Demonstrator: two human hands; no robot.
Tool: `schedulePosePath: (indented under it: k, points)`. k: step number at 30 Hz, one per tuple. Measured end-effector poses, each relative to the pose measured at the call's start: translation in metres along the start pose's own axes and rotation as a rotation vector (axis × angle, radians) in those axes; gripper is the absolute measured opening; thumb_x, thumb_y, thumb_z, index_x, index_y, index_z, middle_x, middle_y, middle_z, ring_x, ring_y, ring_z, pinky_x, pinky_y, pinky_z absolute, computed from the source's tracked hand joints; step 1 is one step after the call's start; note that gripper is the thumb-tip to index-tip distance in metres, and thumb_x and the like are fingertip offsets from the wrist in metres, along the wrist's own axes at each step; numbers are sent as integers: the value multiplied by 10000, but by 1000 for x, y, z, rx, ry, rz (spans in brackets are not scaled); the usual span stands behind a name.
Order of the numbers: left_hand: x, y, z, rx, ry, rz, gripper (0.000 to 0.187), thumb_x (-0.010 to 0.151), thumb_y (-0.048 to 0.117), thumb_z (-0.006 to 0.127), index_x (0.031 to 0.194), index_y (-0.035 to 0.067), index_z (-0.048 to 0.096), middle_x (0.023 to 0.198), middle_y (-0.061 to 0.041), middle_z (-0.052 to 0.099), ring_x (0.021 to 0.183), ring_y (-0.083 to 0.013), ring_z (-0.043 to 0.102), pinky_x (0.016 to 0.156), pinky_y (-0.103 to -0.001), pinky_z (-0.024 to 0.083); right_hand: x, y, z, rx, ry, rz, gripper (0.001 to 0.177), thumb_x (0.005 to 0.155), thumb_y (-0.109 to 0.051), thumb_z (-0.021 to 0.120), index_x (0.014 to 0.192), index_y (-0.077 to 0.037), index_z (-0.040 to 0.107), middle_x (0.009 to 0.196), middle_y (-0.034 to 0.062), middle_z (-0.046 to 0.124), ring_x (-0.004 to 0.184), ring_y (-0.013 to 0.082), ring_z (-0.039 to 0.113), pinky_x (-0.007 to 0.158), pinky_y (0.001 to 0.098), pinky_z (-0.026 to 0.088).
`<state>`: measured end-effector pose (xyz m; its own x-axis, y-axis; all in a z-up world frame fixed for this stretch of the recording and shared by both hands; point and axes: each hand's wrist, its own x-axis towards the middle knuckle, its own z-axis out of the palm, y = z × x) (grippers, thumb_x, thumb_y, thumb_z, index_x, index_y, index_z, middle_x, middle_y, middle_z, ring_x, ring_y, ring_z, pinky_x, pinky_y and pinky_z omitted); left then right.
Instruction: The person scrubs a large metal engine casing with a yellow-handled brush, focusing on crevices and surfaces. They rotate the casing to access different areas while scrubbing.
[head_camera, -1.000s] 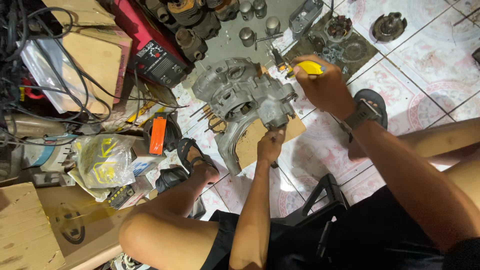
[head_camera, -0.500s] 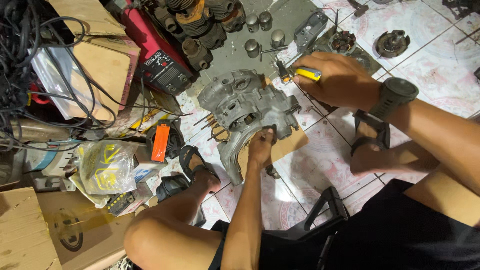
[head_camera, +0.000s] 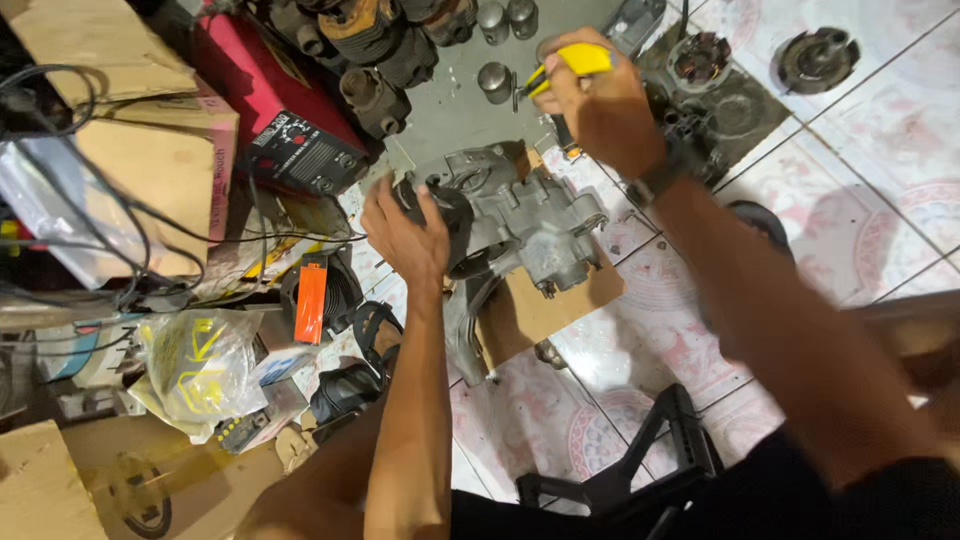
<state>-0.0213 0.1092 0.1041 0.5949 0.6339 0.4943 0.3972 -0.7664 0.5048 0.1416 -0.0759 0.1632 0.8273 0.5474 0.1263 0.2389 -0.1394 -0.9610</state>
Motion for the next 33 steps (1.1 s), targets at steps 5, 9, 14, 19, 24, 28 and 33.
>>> schedulePosePath:
  k: [5,9,14,19,24,28,33]
  points:
    - [-1,0,29,212,-148,-43,733,880,605,375,1393,82,366,1434,-175,378,1330,-323,350,1071,-534,248,-14,73,47,330,543,-240,221,859,26,688,972,-14,501,915,146,612,792,274,685,614,307,624]
    - [-17,-20,55,411,27,139,809,798,586,609,1391,82,390,1384,-168,388,1314,-343,358,1072,-492,261,-34,85,69,280,583,163,164,892,-80,616,1032,5,618,856,208,657,748,234,666,710,332,569]
    - [-17,-17,60,525,123,181,797,735,484,682,1337,38,412,1332,-201,431,1246,-385,413,1049,-501,283,-39,95,93,511,585,226,206,928,-98,537,1047,62,591,892,278,633,832,341,683,757,384,598]
    - [-13,-17,61,523,136,191,781,729,476,693,1322,49,416,1320,-194,444,1230,-379,424,1039,-483,286,-34,120,118,452,546,301,186,879,-75,638,1021,41,606,857,226,664,781,280,685,711,364,592]
    - [-15,-13,54,530,104,175,797,690,414,750,1313,39,423,1314,-215,443,1212,-399,440,1023,-503,305,-46,133,138,669,530,337,236,919,-97,581,1065,88,574,947,322,632,871,361,663,788,431,581]
    - [-15,-14,55,544,107,187,789,707,434,727,1316,43,415,1312,-205,446,1208,-381,452,1026,-485,308,-43,130,140,591,464,351,268,937,-155,564,1115,45,578,966,252,655,902,296,664,815,408,551]
    - [-13,-9,53,535,94,183,775,745,438,706,1336,46,392,1325,-197,424,1218,-371,439,1033,-477,295,-38,122,133,381,532,238,190,901,-126,648,1044,-1,650,878,182,680,904,256,671,782,355,540]
